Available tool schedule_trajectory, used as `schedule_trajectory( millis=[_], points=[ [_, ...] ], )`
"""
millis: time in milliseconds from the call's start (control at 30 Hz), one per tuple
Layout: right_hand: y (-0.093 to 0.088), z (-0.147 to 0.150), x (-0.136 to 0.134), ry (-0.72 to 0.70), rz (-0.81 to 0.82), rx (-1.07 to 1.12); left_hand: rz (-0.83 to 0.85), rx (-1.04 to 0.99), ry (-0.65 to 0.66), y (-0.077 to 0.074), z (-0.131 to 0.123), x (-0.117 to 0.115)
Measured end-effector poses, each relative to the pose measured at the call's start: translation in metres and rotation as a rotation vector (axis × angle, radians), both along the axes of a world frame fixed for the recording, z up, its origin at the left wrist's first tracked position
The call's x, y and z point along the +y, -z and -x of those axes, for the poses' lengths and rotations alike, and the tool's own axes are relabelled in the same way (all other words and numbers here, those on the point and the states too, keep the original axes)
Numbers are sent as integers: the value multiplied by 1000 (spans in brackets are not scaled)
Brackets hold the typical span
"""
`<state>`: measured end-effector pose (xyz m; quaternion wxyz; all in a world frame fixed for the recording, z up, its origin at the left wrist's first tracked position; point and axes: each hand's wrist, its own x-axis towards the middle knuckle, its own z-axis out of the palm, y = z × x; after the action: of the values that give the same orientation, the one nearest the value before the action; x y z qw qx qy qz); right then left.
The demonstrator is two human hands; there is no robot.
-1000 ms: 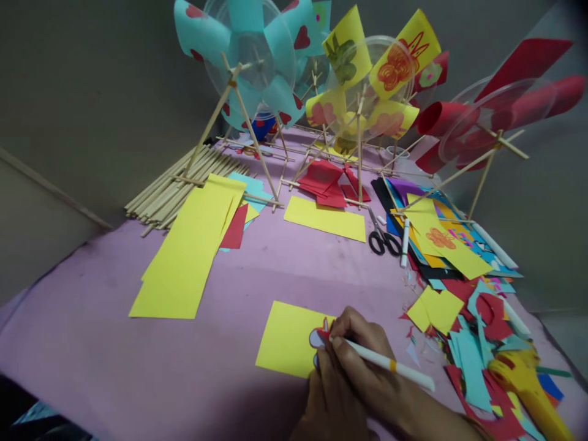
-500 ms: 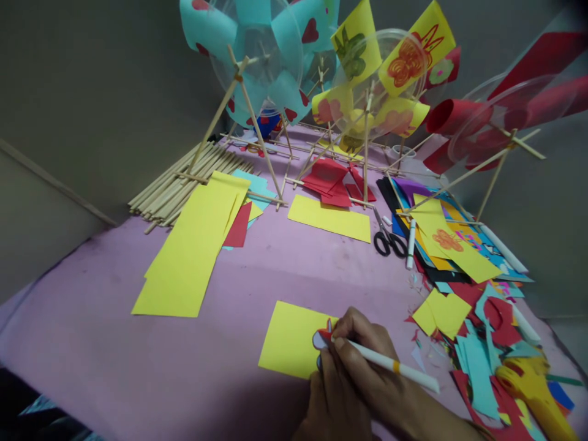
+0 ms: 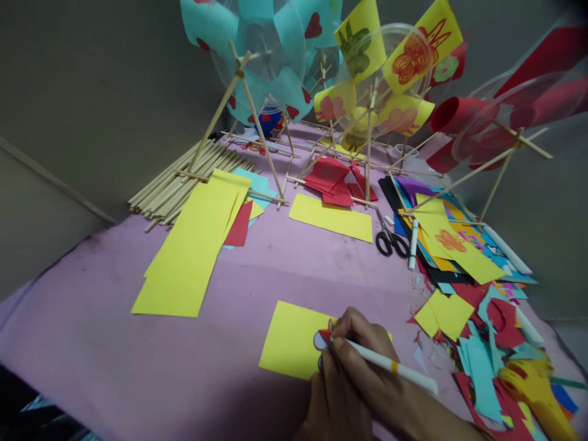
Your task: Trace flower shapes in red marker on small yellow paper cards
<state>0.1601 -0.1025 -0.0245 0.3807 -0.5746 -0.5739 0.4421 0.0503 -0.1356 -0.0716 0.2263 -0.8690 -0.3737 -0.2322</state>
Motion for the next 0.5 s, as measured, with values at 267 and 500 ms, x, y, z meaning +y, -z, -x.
schedule_trajectory(
  millis=[267,500],
  points=[
    [-2,-1,1,-30,9,-51,-3,9,-26,2,0,-3],
    [-2,-2,0,-36,21,-56,-34,-5,0,2,0,1]
  ],
)
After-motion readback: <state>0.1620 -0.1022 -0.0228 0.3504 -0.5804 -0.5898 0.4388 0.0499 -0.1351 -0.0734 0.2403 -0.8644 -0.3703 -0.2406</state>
